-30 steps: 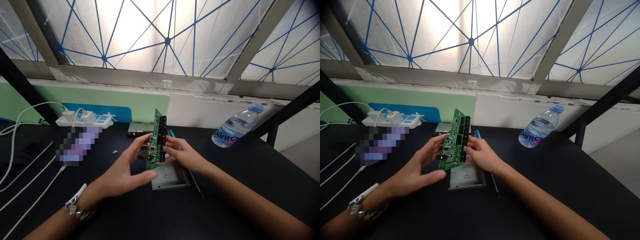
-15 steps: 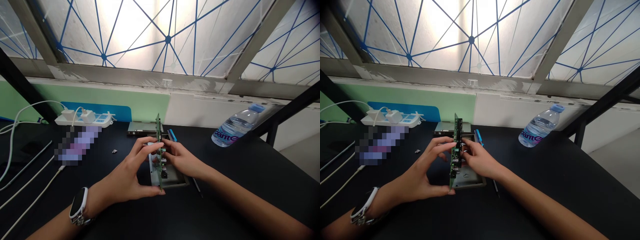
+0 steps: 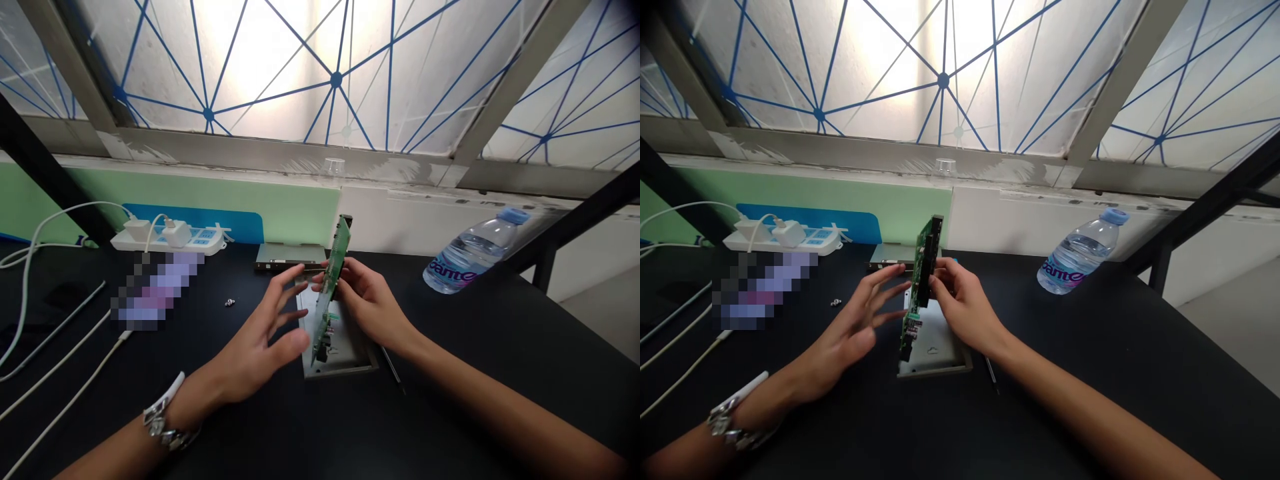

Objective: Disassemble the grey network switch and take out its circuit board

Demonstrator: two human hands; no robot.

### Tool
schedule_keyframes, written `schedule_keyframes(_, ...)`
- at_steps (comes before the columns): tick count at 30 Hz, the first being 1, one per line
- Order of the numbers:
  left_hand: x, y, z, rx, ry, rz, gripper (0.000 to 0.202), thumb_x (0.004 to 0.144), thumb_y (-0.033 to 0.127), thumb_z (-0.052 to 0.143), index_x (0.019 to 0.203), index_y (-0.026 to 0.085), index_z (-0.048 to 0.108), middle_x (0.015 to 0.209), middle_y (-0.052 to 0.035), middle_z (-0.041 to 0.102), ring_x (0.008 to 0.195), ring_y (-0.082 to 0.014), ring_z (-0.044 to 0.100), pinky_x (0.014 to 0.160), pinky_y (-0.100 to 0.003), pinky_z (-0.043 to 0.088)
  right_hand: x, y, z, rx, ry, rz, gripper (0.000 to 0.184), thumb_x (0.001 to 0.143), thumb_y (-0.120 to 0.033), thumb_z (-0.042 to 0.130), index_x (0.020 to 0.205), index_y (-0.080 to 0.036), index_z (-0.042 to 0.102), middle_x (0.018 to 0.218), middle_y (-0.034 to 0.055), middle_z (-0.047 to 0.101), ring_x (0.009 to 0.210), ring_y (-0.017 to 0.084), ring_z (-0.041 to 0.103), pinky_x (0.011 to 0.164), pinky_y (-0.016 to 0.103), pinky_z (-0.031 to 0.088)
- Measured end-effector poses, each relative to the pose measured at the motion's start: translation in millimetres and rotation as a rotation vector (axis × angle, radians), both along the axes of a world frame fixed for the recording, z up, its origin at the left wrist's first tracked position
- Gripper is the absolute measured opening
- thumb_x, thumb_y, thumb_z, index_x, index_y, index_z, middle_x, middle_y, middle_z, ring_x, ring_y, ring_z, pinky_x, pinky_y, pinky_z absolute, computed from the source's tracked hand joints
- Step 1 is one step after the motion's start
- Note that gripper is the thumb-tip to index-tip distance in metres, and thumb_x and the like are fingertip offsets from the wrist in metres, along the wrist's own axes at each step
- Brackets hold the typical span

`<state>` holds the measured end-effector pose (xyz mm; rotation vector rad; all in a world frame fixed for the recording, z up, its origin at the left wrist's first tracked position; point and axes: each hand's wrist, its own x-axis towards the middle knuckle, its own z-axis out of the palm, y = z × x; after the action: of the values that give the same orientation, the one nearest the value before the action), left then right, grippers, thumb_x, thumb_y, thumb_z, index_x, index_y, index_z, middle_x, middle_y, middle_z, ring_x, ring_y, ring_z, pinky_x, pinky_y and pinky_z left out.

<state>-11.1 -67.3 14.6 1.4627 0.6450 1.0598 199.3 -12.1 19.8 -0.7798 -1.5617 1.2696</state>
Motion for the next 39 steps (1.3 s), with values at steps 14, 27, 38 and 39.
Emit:
schedule_keyframes(14, 3.0, 12.0, -2.4, -0.349, 0.017, -0.033, 0.094, 0.074, 0.032, 0.091, 0.149, 0.026, 0.035, 0.153, -0.0187, 0.045, 0.133, -0.035, 0.055, 0.11, -0.053, 0.047, -2.5, -15.4, 9.8, 0.36, -0.076, -0.13, 0.029, 0.089, -0.018, 0.074, 0.117, -0.025, 0.07, 0.128, 0.0056, 0.073, 0.106, 0.022, 0.073, 0.095, 0.039, 0.058)
schedule_keyframes(27, -24.8, 26.8, -7.8, 0.336, 0.57, 0.401, 0.105, 0.078, 0.032, 0.082, 0.161, 0.031, 0.018, 0.156, -0.0148, 0.045, 0.143, -0.0375, 0.046, 0.119, -0.058, 0.041, 13.4, 5.6, 21.0, -0.331, -0.028, 0.119, 0.031, 0.086, -0.036, 0.071, 0.112, -0.019, 0.071, 0.101, 0.0061, 0.073, 0.088, 0.018, 0.068, 0.08, 0.03, 0.053)
schedule_keyframes(38, -28.5, 33.3, -2.3, 0.576, 0.709, 0.669, 0.093, 0.08, 0.033, 0.078, 0.158, 0.027, 0.027, 0.158, -0.0152, 0.042, 0.143, -0.0369, 0.046, 0.115, -0.057, 0.045, 22.0, 13.8, 27.2, -0.386, -0.149, 0.193, 0.038, 0.074, -0.041, 0.088, 0.094, -0.015, 0.07, 0.082, 0.0024, 0.073, 0.071, 0.013, 0.065, 0.071, 0.027, 0.05)
schedule_keyframes(39, -29.4, 34.6, -1.3, 0.522, 0.678, 0.705, 0.095, 0.078, 0.037, 0.08, 0.157, 0.025, 0.028, 0.155, -0.0163, 0.046, 0.139, -0.0369, 0.051, 0.111, -0.057, 0.048, 22.6, 14.6, 27.7, -0.378, -0.141, 0.191, 0.038, 0.075, -0.041, 0.088, 0.095, -0.014, 0.07, 0.085, 0.0032, 0.073, 0.074, 0.013, 0.066, 0.073, 0.027, 0.051)
